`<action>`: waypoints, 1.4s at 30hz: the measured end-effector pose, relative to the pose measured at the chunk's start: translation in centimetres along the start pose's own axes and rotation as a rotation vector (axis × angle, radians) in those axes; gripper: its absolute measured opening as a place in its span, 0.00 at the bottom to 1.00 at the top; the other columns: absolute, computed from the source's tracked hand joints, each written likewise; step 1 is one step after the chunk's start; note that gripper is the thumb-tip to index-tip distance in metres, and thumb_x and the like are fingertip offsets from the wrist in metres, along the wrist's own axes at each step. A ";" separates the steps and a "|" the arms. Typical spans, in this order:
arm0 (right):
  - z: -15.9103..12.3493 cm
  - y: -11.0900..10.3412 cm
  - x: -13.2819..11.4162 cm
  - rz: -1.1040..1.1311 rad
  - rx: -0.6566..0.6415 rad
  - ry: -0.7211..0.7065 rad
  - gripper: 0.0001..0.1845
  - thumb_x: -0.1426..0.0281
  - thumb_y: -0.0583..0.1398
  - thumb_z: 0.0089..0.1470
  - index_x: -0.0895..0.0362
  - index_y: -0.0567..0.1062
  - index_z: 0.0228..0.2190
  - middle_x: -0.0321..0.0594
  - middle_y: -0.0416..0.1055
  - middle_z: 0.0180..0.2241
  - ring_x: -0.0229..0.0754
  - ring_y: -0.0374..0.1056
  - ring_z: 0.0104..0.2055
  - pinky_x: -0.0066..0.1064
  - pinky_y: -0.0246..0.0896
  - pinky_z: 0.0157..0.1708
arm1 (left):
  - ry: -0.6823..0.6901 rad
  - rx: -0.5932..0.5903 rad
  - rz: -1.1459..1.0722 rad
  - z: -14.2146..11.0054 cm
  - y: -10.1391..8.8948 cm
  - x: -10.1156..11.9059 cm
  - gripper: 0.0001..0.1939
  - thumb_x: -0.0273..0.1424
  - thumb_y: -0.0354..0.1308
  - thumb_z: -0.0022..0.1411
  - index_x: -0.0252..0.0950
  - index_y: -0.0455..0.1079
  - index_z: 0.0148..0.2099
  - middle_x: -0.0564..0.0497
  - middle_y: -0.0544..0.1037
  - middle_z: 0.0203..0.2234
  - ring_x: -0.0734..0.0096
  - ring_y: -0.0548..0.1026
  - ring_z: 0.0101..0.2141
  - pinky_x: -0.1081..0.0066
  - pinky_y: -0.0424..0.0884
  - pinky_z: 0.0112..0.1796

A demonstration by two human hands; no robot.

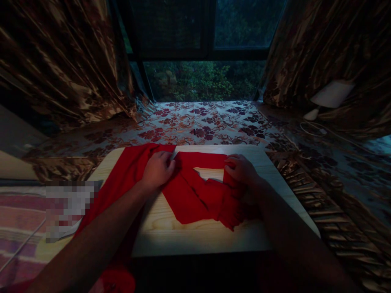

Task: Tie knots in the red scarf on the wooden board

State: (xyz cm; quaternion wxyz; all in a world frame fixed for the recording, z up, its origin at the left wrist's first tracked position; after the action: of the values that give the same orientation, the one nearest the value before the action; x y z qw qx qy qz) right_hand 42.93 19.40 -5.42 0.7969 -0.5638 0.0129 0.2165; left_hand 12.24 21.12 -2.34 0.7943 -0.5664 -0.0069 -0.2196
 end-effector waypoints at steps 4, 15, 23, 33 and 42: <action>0.1 0.2 0.3 0.052 0.089 -0.022 0.09 0.69 0.61 0.53 0.56 0.80 0.35 0.47 0.76 0.44 0.49 0.68 0.46 0.38 0.64 0.49 | -0.282 -0.079 0.023 4.3 1.6 -5.9 0.20 0.42 0.53 0.64 0.33 0.74 0.48 0.36 0.80 0.42 0.49 0.78 0.42 0.58 0.72 0.43; 0.3 0.5 0.9 0.118 0.140 -0.035 0.05 0.69 0.62 0.53 0.56 0.78 0.33 0.46 0.74 0.39 0.49 0.68 0.45 0.39 0.64 0.48 | -0.308 -0.236 -0.099 11.1 7.2 -5.3 0.14 0.38 0.62 0.59 0.36 0.75 0.45 0.40 0.81 0.42 0.53 0.79 0.42 0.61 0.73 0.43; -0.1 0.2 1.9 0.199 0.156 0.012 0.19 0.74 0.61 0.49 0.57 0.79 0.44 0.48 0.73 0.47 0.48 0.69 0.49 0.39 0.65 0.53 | 0.261 -0.111 -0.070 4.3 2.9 4.1 0.32 0.47 0.53 0.66 0.38 0.63 0.67 0.41 0.61 0.68 0.53 0.59 0.66 0.53 0.57 0.64; 3.5 1.3 1.6 0.104 0.005 0.049 0.17 0.80 0.56 0.51 0.59 0.81 0.39 0.47 0.76 0.43 0.44 0.71 0.45 0.35 0.66 0.51 | 0.281 -0.324 0.054 -0.6 7.0 3.8 0.30 0.49 0.45 0.70 0.49 0.58 0.70 0.49 0.54 0.70 0.48 0.51 0.69 0.33 0.43 0.63; 1.1 -1.5 -11.0 0.314 -0.139 -0.238 0.09 0.71 0.61 0.54 0.57 0.80 0.38 0.41 0.77 0.39 0.41 0.71 0.40 0.32 0.64 0.45 | 0.436 -0.196 -0.181 -1.1 3.7 5.1 0.10 0.32 0.52 0.61 0.41 0.71 0.44 0.47 0.77 0.49 0.59 0.71 0.55 0.47 0.47 0.64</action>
State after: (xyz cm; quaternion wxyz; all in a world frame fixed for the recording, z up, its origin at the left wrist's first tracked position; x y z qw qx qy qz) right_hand 33.27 16.36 -0.73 0.7084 -0.5789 -0.0086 0.4036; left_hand 17.94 19.35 -4.73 0.6952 -0.5772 0.1351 -0.4065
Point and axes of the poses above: each hand's wrist, its own z-axis towards the middle knuckle, its own y-axis out of the palm, x = y × z, the point moved 10 cm from there along z, towards the middle knuckle
